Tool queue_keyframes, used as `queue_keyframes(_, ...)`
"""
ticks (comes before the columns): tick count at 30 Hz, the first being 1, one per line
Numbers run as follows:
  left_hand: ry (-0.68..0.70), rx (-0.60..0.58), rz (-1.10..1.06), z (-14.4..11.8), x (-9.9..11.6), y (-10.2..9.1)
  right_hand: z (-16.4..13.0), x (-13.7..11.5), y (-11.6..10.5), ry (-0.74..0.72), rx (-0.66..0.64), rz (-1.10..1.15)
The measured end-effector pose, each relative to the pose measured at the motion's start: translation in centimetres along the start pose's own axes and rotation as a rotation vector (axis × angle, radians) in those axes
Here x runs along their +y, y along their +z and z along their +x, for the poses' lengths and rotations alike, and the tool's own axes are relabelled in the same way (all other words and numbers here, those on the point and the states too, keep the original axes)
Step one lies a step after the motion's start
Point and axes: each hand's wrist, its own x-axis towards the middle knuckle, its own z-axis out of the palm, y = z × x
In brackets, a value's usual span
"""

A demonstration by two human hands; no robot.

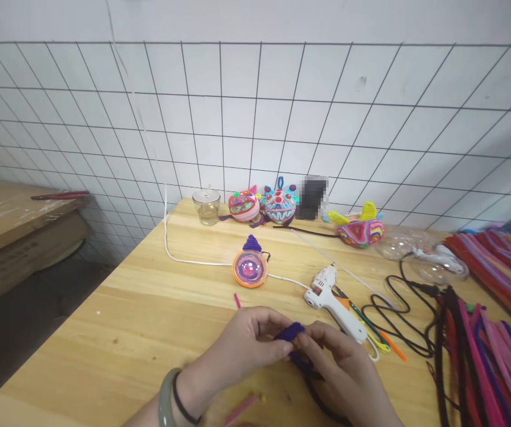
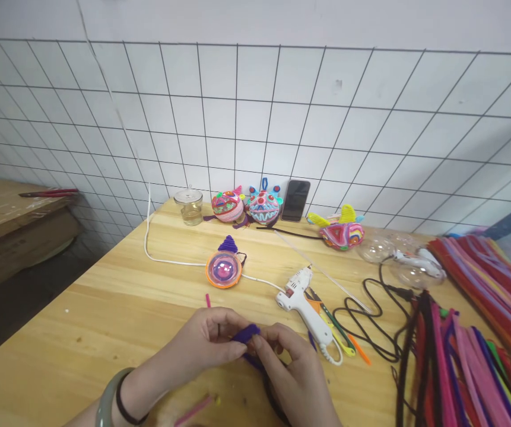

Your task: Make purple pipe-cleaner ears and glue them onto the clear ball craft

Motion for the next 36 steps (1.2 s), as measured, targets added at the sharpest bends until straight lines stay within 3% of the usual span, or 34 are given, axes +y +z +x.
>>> queue_keyframes(5, 0.037, 0.031, 0.172, -0.1, -0.1, -0.1, 0.1, 0.2, 0.2, 0.032, 0.006, 0.056)
queue_keyframes(18, 0.019, -0.106, 0.166, -0.2, 0.4, -0.2, 0.3, 0.1, 0.3, 0.253, 0.014, 0.471)
queue_keyframes(36, 0.046, -0.037, 0.223, -0.4, 1.5, 0.6, 0.2, 0.1, 0.5, 0.216, 0.0, 0.454)
